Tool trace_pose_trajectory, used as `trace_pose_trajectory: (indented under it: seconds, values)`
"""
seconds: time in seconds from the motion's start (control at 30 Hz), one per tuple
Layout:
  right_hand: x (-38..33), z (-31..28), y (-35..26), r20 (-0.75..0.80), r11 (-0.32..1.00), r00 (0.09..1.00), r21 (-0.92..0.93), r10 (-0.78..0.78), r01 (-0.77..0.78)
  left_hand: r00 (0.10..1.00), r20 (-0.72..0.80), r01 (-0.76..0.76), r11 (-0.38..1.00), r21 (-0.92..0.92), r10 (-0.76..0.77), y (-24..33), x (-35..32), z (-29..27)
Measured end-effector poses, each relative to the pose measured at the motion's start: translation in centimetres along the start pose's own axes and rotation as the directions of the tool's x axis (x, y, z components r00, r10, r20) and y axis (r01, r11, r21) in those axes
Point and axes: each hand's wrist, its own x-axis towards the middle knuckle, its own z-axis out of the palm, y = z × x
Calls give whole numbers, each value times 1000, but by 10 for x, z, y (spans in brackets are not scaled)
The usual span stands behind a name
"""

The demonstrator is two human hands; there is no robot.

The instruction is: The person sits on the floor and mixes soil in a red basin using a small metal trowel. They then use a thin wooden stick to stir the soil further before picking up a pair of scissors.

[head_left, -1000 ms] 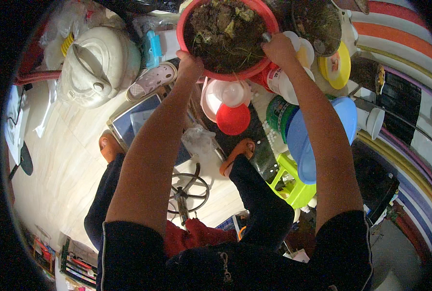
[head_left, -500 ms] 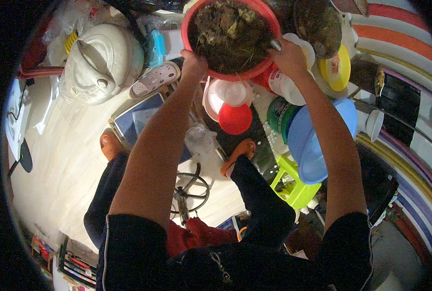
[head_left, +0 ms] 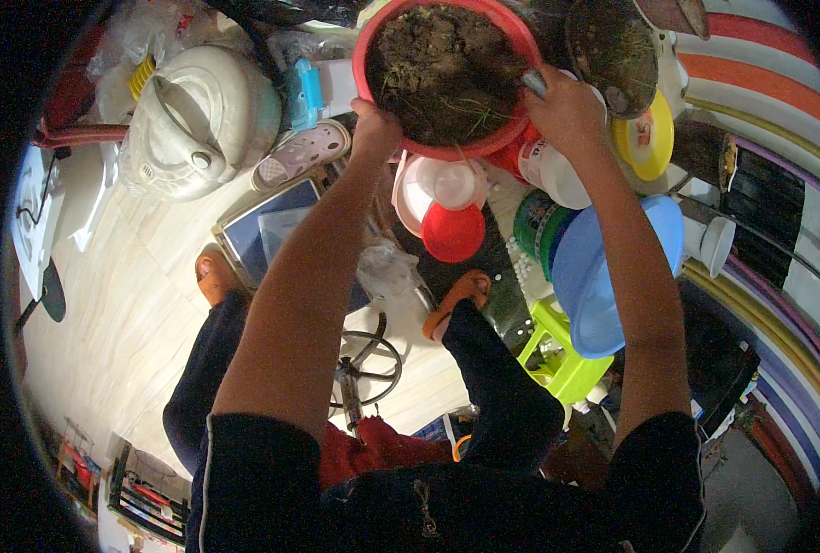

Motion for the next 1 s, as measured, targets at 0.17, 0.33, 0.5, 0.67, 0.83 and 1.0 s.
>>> trace_pose_trajectory:
  seconds: [0.17, 0.33, 0.5, 0.67, 0.83, 1.0]
  values:
    - [16, 13, -13, 140, 996, 990, -91, 9, 4, 870, 295, -463, 452, 762, 394, -28, 34, 3]
    - [14, 20, -26, 93, 997, 995, -51, -46, 51, 884, 197, -449, 654, 609, 423, -5, 3, -1]
    - [-2, 17, -38, -60, 994, 998, 111, -18, 24, 835, 278, -543, 634, 551, 475, -54, 51, -3]
    - [-1, 43, -34, 25, 993, 999, 110, 31, -34, 778, 629, -546, -486, 682, 10, 32, -11, -4]
    - [-18, 32, -27, -136, 937, 974, 325, 182, -129, 754, 629, -470, -516, 716, 187, 22, -16, -14]
    - [-48, 42, -24, 33, 936, 991, 325, 129, -133, 687, 693, -522, -515, 680, 218, 19, -10, -14]
